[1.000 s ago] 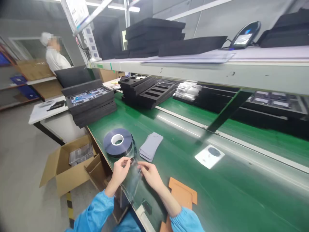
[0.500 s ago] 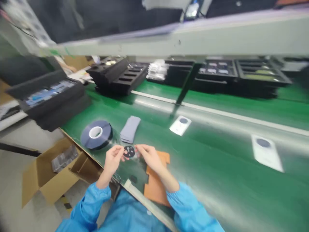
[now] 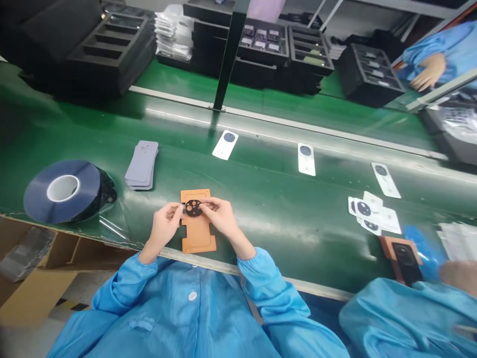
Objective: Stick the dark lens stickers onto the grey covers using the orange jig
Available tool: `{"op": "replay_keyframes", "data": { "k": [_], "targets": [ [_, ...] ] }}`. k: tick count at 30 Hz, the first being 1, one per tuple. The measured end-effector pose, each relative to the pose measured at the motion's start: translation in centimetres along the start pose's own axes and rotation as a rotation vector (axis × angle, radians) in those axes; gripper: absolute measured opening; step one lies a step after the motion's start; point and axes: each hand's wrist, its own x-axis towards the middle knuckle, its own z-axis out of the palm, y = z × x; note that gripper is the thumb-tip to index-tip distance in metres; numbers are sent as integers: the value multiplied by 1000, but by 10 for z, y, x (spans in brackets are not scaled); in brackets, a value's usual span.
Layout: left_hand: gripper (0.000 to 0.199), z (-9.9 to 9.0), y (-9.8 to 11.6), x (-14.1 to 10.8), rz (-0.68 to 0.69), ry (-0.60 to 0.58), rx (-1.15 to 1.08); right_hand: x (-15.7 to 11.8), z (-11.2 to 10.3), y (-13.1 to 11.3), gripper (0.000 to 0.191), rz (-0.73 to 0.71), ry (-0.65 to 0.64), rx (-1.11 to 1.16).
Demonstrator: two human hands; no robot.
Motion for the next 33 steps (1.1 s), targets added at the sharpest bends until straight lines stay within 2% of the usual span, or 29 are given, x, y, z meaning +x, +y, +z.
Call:
{"op": "replay_keyframes", "data": {
  "k": [3,5,13,17,25,29,33],
  "targets": [
    [18,-4,-7,-2,188,62,275,7,-5,3,33,-10,39,-73],
    [15,-6,-10,-5,281,57,389,11,-6,4,33,-4,34,-119],
    [28,1,-18,-17,445,-24,636,14,-1,10,30,-44,29,-310],
    [33,6,-18,-18,464,-33,732,10,0,12,30,-109,59,-420],
    [30,5,-13,-16,438,-59,734,9,2,5,27,-267,74,-591],
    [32,6,-14,-17,429,-67,737,8,2,3,29,-280,47,-619],
    [34,5,-14,-16,499,-61,799,8,2,0,28,-275,25,-655]
  ]
}}
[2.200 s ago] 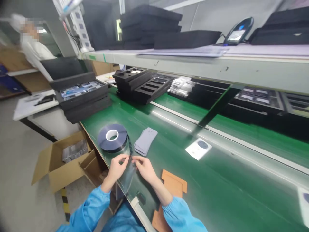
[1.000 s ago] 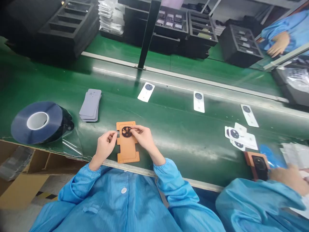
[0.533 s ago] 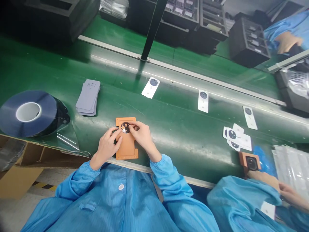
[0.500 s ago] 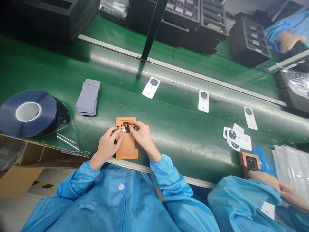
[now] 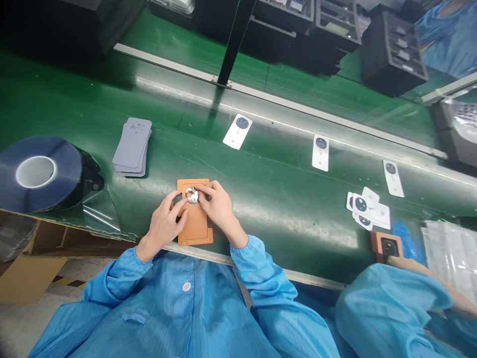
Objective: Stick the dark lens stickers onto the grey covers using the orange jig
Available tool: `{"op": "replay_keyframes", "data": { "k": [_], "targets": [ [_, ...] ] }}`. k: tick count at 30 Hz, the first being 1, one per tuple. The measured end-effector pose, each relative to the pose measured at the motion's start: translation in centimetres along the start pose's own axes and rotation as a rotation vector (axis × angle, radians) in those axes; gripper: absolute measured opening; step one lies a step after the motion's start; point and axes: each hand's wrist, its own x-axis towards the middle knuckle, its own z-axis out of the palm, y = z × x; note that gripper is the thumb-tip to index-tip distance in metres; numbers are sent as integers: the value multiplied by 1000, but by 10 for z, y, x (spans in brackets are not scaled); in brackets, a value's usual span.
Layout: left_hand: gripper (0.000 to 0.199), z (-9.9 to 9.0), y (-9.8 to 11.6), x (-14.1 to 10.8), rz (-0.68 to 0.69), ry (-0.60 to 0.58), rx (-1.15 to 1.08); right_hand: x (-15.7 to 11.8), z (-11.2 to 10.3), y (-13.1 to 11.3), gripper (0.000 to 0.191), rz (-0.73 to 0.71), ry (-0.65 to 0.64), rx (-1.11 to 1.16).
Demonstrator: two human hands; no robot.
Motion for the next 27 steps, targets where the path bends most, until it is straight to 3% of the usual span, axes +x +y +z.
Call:
{"op": "replay_keyframes", "data": {
  "k": [9,19,27],
  "targets": [
    [41,-17,-19,12,245,-198,34,1,-1,1,28,-10,-37,-90],
    [42,-20,-20,8,210,-200,-7,3,-10,-1,33,-76,-135,-310],
    [44,-21,-22,10,227,-213,-17,-1,-9,-1,35,-65,-125,-337]
  ]
}}
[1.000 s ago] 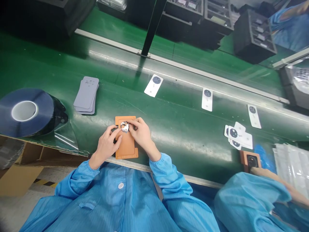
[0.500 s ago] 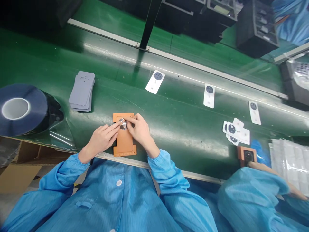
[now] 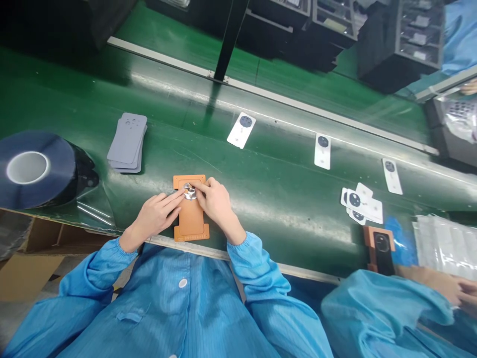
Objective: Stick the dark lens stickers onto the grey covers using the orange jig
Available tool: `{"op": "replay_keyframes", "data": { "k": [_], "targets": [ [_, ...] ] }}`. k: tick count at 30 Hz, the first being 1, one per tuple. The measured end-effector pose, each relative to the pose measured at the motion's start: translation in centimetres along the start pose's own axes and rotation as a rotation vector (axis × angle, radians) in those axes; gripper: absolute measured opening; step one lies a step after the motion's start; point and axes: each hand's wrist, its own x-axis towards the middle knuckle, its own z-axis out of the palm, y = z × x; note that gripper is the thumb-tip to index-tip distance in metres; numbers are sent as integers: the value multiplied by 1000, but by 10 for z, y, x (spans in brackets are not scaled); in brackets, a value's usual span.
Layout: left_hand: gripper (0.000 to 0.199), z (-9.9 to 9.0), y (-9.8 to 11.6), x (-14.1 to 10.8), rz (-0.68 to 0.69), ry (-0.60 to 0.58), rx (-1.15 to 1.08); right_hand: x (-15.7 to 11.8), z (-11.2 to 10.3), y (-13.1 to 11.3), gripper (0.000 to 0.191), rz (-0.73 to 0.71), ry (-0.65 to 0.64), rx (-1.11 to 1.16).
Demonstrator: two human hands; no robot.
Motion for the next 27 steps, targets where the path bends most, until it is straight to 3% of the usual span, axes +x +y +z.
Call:
{"op": "replay_keyframes", "data": {
  "k": [4,16,27],
  "targets": [
    [46,0,0,-1,35,-3,79,-1,1,0,35,0,-2,-13],
    [51,-2,2,-2,3,-12,33,2,-2,-5,36,-27,-25,-145],
    [45,2,5,-4,-2,-4,86,1,-5,-8,36,-41,-57,-191]
  ]
}}
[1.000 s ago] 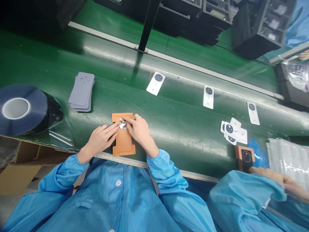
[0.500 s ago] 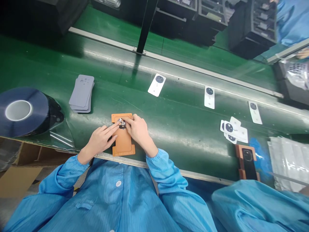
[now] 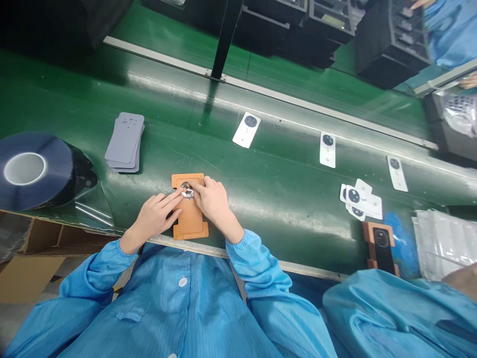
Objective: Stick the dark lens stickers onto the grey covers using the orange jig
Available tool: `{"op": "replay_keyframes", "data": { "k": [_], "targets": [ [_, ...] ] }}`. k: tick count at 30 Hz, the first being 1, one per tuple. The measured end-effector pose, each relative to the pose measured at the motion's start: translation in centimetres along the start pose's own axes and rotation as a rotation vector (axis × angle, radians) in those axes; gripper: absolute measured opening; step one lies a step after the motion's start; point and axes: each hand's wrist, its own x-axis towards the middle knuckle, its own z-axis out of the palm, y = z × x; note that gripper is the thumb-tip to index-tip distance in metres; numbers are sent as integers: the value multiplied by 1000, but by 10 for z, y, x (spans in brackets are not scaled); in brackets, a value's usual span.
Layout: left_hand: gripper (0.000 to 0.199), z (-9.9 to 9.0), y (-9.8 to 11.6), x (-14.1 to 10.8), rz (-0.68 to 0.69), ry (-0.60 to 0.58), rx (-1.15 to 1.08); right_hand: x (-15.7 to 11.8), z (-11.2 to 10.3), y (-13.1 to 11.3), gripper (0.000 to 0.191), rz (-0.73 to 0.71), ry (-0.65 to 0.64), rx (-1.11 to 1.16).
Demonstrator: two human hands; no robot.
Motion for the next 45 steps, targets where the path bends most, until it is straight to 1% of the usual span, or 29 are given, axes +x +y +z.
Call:
{"op": "replay_keyframes", "data": {
  "k": [5,10,14,17,19,21,26,29,33,36,38,41,45],
  "targets": [
    [46,0,7,-3,-7,14,78,-1,3,2,37,8,-2,19],
    [46,5,10,-11,-2,66,119,-3,6,4,38,8,16,38],
    [39,8,10,-16,5,139,92,-5,8,4,39,9,17,10],
    [35,9,11,-11,-31,198,70,-5,9,4,39,-6,7,-2],
    [39,8,12,-5,-72,194,71,-5,11,4,40,-11,1,-7],
    [44,7,13,1,-102,162,77,-6,12,3,41,-6,4,-11],
    [44,7,14,4,-121,102,89,-8,19,5,41,-4,53,21],
    [45,7,13,1,-123,94,90,-11,23,9,41,-17,104,109],
    [45,8,12,-2,-122,93,94,-9,24,19,39,-22,123,382],
    [45,8,11,-3,-120,101,99,0,20,26,34,26,74,597],
    [44,7,11,-3,-121,106,101,7,17,31,31,61,21,688],
    [44,7,11,-3,-130,99,100,16,12,36,30,56,-36,721],
    [44,5,15,-2,-133,100,122,21,7,42,30,-1,-81,677]
  ]
}}
